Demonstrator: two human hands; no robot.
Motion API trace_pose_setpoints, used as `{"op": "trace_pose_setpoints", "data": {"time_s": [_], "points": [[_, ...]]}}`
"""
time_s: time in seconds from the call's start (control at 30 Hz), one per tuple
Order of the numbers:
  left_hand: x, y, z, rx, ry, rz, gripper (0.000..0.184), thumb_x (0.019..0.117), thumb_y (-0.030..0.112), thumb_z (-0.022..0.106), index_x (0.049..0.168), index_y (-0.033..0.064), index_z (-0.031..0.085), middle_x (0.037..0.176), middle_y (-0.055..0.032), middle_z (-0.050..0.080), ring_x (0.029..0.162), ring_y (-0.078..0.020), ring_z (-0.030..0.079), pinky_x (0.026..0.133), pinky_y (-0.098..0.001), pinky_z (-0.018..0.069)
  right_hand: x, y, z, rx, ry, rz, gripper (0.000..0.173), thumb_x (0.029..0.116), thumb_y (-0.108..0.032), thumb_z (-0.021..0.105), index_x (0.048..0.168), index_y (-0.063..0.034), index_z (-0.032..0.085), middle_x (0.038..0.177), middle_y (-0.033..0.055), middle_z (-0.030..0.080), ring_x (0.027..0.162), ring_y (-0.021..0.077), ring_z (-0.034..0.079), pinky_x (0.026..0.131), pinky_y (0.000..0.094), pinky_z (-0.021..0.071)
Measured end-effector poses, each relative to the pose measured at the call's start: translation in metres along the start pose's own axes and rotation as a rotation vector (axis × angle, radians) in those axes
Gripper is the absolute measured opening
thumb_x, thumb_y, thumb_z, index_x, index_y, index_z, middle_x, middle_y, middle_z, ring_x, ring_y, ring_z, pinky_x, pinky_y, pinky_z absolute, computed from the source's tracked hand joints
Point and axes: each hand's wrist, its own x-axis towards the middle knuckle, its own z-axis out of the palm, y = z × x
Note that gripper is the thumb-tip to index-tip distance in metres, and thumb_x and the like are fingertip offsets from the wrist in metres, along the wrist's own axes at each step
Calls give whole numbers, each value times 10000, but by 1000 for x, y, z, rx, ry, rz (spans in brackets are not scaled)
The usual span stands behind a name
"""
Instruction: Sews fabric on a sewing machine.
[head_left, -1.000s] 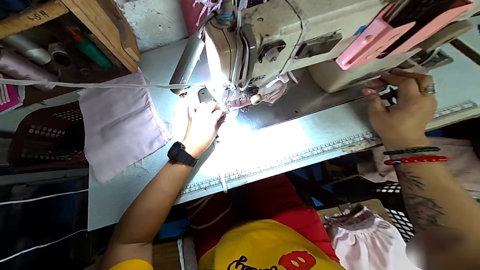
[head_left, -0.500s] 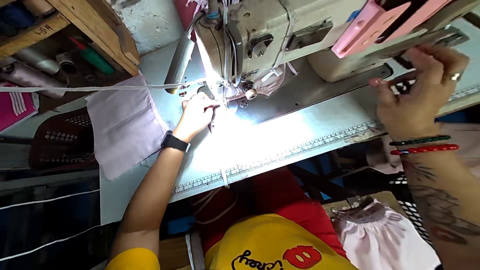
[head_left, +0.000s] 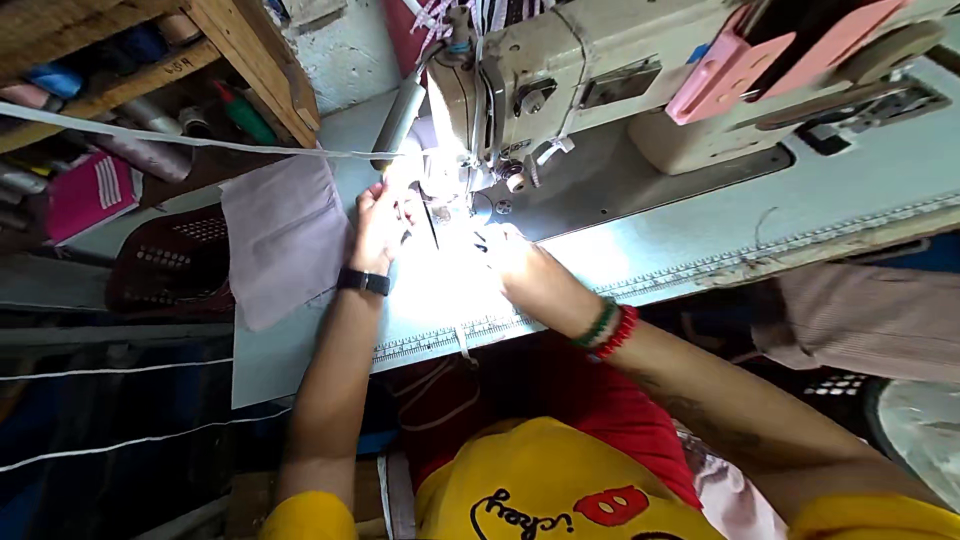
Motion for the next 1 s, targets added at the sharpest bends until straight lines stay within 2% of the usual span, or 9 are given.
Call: {"op": "trace_pose_setpoints", "data": {"time_s": [0.13,0.2,0.23,0.4,0.57,0.73,0.83,0.9,1.0], "points": [[-33,-7,-13,4,30,16,376,981,-54,592,1238,61,343,874,-68,661,688,-141,690,679,-307,611,33,-28,18,69,-17,-32,389,1047,-96,529,1397,75,538,1342,312,578,1205,465,603,993,588,497],[-40,-15,-22,51,5,99,242,969,-68,599,1087,56,429,852,-53,681,675,-130,691,672,-298,611,48,-28,28,71,-2,-28,310,1029,-106,535,1268,71,619,1161,294,645,1080,457,645,873,601,522],[-44,-17,-28,84,-45,129,180,974,-56,596,1063,53,483,860,-43,685,680,-119,685,671,-289,607,47,-27,26,128,-12,-19,302,1025,-105,548,1256,67,637,1161,284,657,1088,439,646,905,597,514],[-77,-4,-45,234,-348,157,304,973,-56,560,1246,71,605,1089,-75,699,697,-112,671,638,-267,593,12,2,7,662,-52,99,177,1041,-226,584,1101,-69,639,802,77,635,633,150,581,573,343,502],[-81,-7,-38,225,-305,206,288,962,-60,564,1221,57,609,1023,-71,695,681,-109,663,634,-263,590,30,-8,20,37,269,-185,217,962,-109,596,1117,-21,719,1037,158,719,856,322,720,682,521,579],[-80,-5,-36,202,-230,181,232,969,-41,584,1184,34,626,973,-67,689,668,-97,639,622,-245,568,51,-13,38,-17,342,-231,159,976,-153,622,1006,-36,726,856,148,691,745,328,701,583,502,557],[-74,-1,-40,179,-242,157,256,963,-75,576,1207,-15,627,995,-103,702,680,-127,660,641,-274,586,54,-13,18,467,11,24,190,1033,-192,577,985,-51,695,799,65,666,696,167,643,640,381,553],[-75,2,-44,221,-350,149,312,960,-82,548,1256,-9,612,1108,-107,685,706,-128,669,656,-277,597,54,-7,16,875,-228,119,168,1035,-198,587,933,-72,632,683,-9,614,504,36,492,469,203,412],[-82,0,-43,262,-467,157,330,970,-76,546,1285,3,603,1154,-107,675,705,-120,660,651,-273,591,51,-10,16,1188,-456,227,216,1046,-246,568,885,-115,628,626,-36,568,406,-9,347,377,153,268]]}}
